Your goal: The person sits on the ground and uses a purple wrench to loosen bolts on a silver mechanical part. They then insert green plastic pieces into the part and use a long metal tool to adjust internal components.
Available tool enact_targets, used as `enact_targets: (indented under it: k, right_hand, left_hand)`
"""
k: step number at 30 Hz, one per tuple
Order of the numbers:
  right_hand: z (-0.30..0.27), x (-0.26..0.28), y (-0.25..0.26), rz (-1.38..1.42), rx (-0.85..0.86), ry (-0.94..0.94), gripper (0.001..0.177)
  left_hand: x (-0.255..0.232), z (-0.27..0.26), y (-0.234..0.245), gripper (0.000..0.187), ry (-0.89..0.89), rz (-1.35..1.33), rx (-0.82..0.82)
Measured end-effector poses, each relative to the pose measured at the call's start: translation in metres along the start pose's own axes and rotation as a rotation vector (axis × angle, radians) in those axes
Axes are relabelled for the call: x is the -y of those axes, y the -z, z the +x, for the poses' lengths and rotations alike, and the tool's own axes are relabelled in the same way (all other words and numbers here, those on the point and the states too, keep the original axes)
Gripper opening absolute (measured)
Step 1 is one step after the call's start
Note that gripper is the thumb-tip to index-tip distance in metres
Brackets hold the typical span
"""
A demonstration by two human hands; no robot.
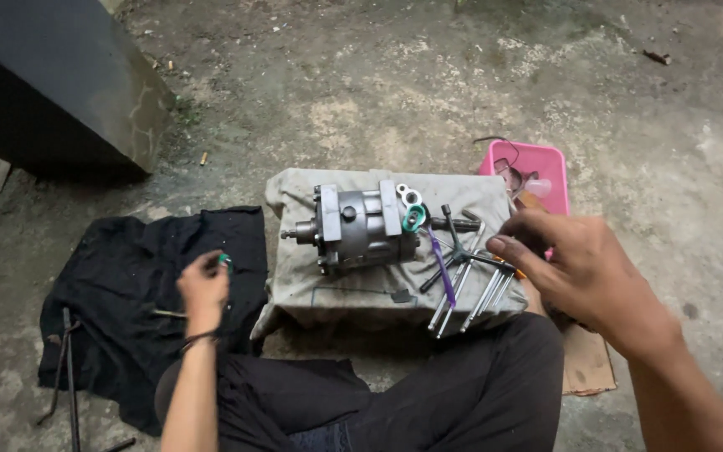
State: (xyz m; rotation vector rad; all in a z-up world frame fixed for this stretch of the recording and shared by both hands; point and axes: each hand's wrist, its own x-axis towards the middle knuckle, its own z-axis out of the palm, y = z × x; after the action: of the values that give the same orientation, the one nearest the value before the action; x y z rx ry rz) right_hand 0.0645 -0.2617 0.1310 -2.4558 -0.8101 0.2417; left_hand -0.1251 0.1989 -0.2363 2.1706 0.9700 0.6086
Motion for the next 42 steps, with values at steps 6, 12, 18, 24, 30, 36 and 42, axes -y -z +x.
enact_targets:
  k: [6, 12, 18, 24, 30, 36, 42]
  right_hand:
    - [0.018, 0.015, -0.014, 0.14, 0.053, 0.083, 0.023]
    - [0.026, 0.015, -0.077, 0.391, 0.094, 0.21, 0.025]
    - [-0.014, 0.02, -0.119, 0.5, 0.09, 0.097, 0.023]
    - [-0.049, -0.01, -0.183, 0.484, 0.19, -0.071, 0.026]
    - [-0.018, 0.018, -0.217, 0.377, 0.038, 0.062, 0.027]
    - [0.003, 0.032, -0.267, 0.252, -0.091, -0.038, 0.033]
    - [0.017, 0.038, -0.292, 0.251, -0.111, -0.347, 0.05]
  left_hand:
    - [-0.214, -0.023, 0.114, 0.029, -0.141, -0.279, 0.101]
    - [-0.28, -0.044, 0.103, 0.029, -0.043, -0.713, 0.246]
    - [-0.246, -0.08, 0.067, 0.032, 0.09, -0.805, 0.171]
    - [-0.161, -0.11, 0.025, 0.033, 0.166, -0.614, 0.113]
    - [-0.182, -0.112, 0.008, 0.029, 0.084, -0.474, 0.141]
    - [-0.187, -0.118, 0.01, 0.031, 0.038, -0.428, 0.124]
    - [-0.159, -0.128, -0.008, 0.037, 0.145, -0.669, 0.126]
